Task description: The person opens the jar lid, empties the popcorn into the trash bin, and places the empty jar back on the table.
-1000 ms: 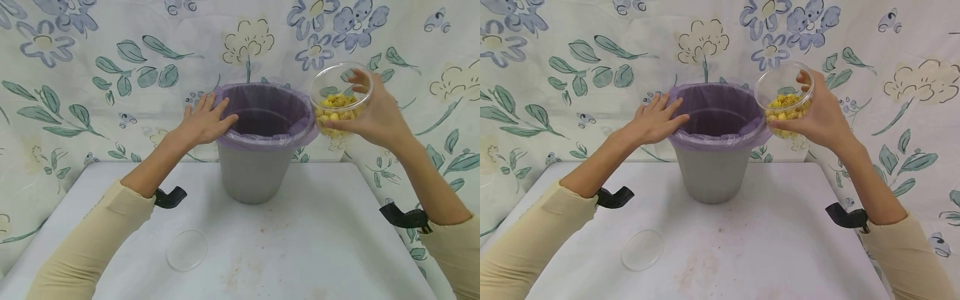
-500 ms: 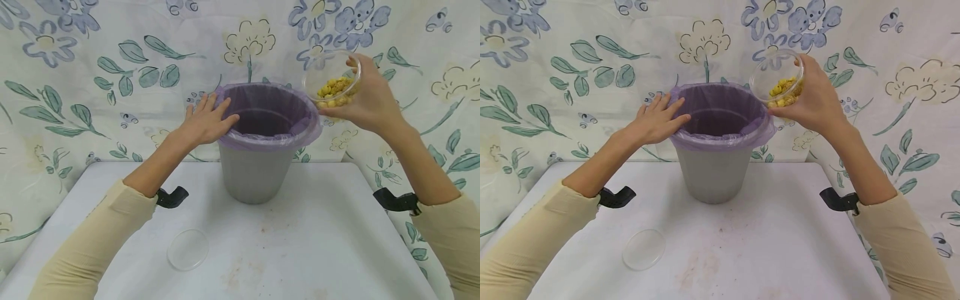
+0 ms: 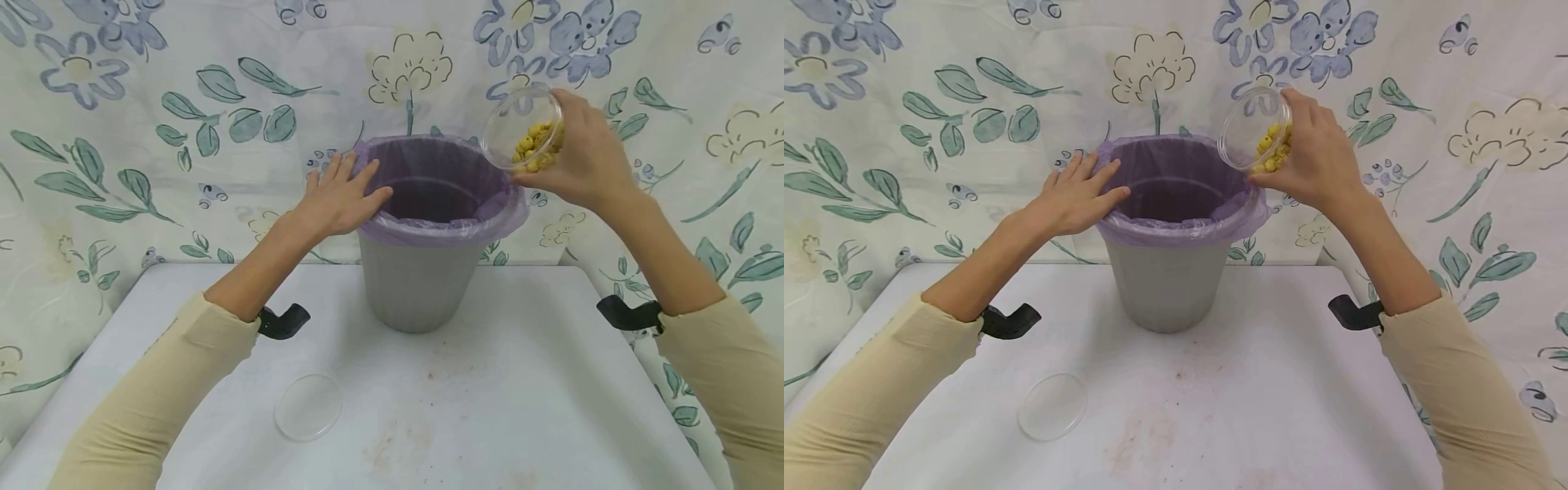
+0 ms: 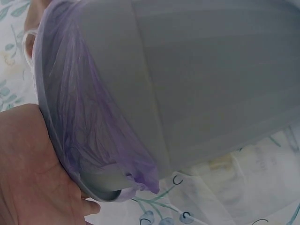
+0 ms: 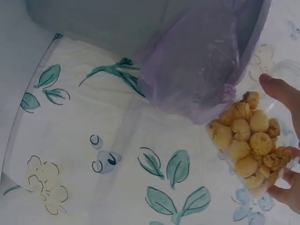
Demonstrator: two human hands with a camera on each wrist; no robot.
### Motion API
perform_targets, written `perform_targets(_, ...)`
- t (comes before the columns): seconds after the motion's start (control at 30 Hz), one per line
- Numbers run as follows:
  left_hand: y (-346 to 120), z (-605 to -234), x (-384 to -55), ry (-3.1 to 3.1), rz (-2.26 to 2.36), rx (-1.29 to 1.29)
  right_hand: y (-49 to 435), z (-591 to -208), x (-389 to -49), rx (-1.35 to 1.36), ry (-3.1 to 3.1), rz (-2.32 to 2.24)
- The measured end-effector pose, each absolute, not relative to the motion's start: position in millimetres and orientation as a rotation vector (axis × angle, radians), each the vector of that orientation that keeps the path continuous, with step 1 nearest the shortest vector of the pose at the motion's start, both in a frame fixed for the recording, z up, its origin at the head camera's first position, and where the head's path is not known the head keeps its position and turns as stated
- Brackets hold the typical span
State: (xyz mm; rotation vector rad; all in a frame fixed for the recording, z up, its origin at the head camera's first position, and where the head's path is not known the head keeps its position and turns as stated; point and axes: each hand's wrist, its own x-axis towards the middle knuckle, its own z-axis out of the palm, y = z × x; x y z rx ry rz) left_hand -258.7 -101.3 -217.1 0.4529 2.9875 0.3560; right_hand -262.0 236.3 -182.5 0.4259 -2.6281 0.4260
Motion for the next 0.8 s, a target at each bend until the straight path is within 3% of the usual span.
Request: perform_targets(0.8, -102, -218, -258, 2.993, 0.363, 0.453, 228, -189, -291, 0.583, -2.540, 0.172)
